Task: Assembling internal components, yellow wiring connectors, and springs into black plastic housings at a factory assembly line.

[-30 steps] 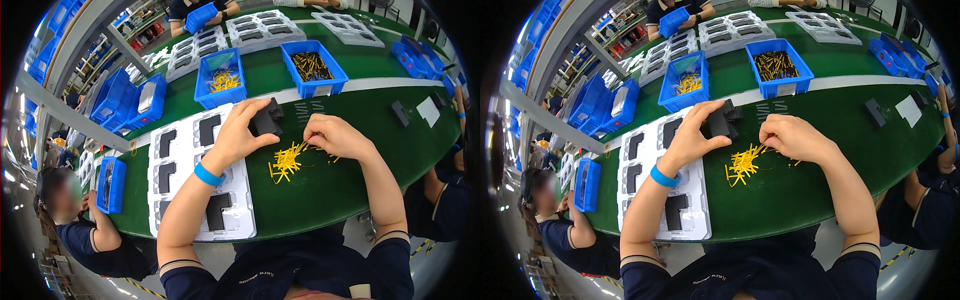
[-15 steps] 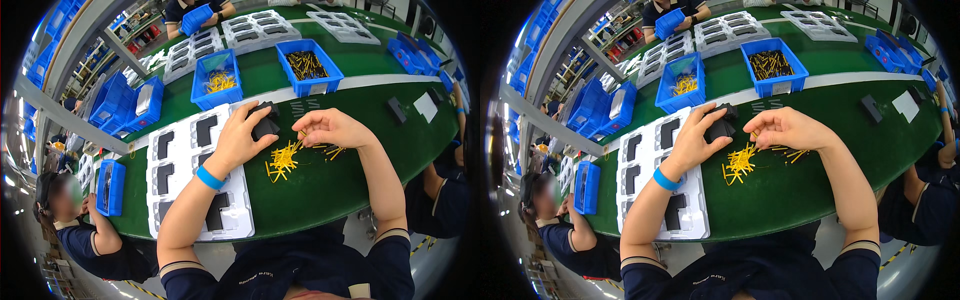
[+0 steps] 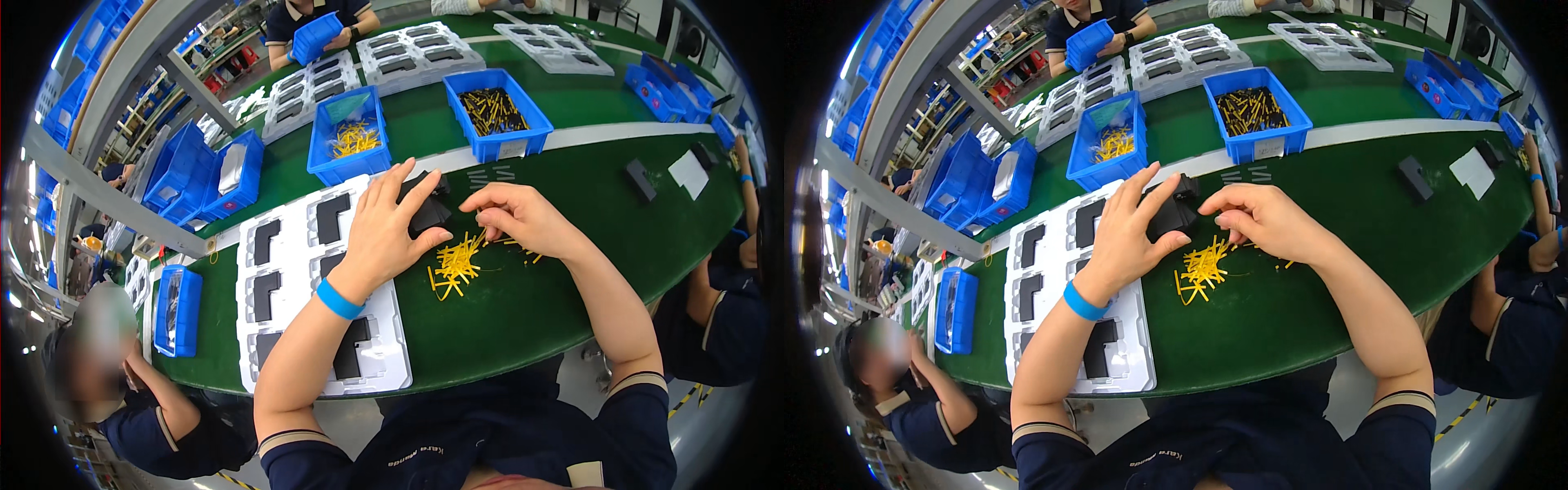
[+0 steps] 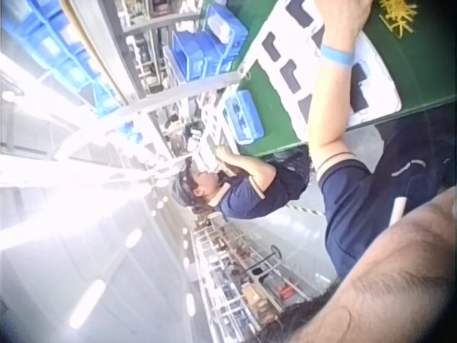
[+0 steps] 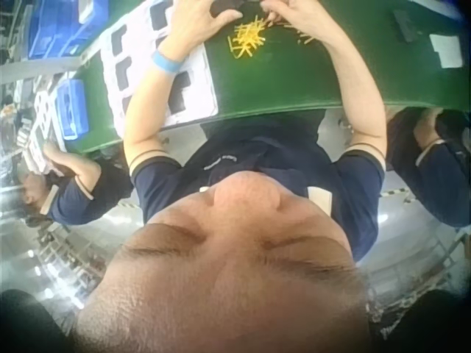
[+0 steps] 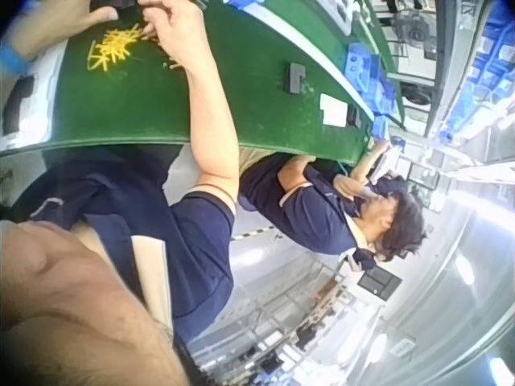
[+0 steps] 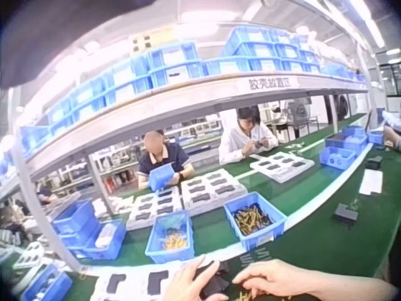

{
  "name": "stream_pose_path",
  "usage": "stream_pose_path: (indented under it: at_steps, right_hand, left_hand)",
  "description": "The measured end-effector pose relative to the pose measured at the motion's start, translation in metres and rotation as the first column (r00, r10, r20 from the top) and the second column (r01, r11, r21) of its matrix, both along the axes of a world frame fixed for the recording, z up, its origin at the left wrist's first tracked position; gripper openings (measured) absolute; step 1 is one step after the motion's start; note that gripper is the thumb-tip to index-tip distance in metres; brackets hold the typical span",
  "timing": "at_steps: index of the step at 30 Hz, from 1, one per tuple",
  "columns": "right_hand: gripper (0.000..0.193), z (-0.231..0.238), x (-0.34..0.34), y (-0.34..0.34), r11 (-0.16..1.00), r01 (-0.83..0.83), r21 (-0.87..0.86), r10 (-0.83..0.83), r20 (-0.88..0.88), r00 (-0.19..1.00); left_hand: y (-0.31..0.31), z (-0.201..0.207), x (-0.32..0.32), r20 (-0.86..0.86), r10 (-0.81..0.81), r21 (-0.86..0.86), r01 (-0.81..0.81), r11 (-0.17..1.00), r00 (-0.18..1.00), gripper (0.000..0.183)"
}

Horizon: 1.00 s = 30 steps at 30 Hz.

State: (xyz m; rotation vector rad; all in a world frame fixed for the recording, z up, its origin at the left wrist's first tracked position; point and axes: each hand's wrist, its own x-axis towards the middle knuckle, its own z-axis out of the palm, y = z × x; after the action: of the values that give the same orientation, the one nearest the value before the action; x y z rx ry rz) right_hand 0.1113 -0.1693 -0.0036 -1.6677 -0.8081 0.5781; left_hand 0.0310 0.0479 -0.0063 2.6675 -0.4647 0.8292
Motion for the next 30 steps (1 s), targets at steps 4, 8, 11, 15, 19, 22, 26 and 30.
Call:
stream_pose_path:
  at_steps: [4, 8, 11, 15, 19, 22, 26, 30]
  right_hand:
    - [0.017, -0.004, -0.003, 0.001, 0.998, -0.014, 0.055, 0.008, 0.107, 0.994]
    - [0.025, -0.007, -0.005, 0.0, 0.992, -0.021, 0.121, -0.001, 0.181, 0.984]
    - [0.026, 0.0, -0.009, 0.001, 0.996, -0.073, 0.05, 0.056, 0.273, 0.96]
    - [0.028, 0.002, -0.012, 0.0, 0.993, -0.115, 0.02, 0.103, 0.306, 0.946]
    - [0.028, 0.004, -0.014, 0.0, 0.996, -0.092, 0.007, 0.084, 0.347, 0.934]
    - [0.012, 0.003, -0.013, 0.003, 0.988, -0.076, 0.136, -0.017, 0.585, 0.811]
    - [0.011, 0.004, 0.01, -0.007, 0.949, 0.064, 0.308, -0.248, 0.608, 0.754]
    - [0.024, 0.004, 0.085, -0.079, 0.708, 0.606, 0.363, -0.695, 0.507, 0.51]
  left_hand:
    - [-0.009, 0.005, -0.006, -0.008, -0.111, -0.185, 0.108, 0.977, 0.994, 0.036]
    - [-0.02, 0.01, -0.011, -0.169, -0.162, -0.298, 0.106, 0.949, 0.972, 0.022]
    - [-0.02, 0.007, -0.011, -0.18, -0.178, -0.296, 0.119, 0.948, 0.968, 0.02]
    - [-0.02, 0.004, -0.011, -0.203, -0.202, -0.272, 0.143, 0.952, 0.958, 0.012]
    - [-0.022, 0.002, -0.009, -0.174, -0.221, -0.302, 0.162, 0.939, 0.96, 0.005]
    - [-0.025, 0.001, -0.01, -0.119, -0.176, -0.249, 0.142, 0.958, 0.977, 0.005]
    - [-0.024, -0.002, -0.01, 0.065, -0.083, 0.001, 0.083, 0.997, 0.994, 0.01]
    - [-0.023, -0.002, -0.013, 0.172, -0.08, 0.071, 0.068, 0.995, 0.982, 0.01]
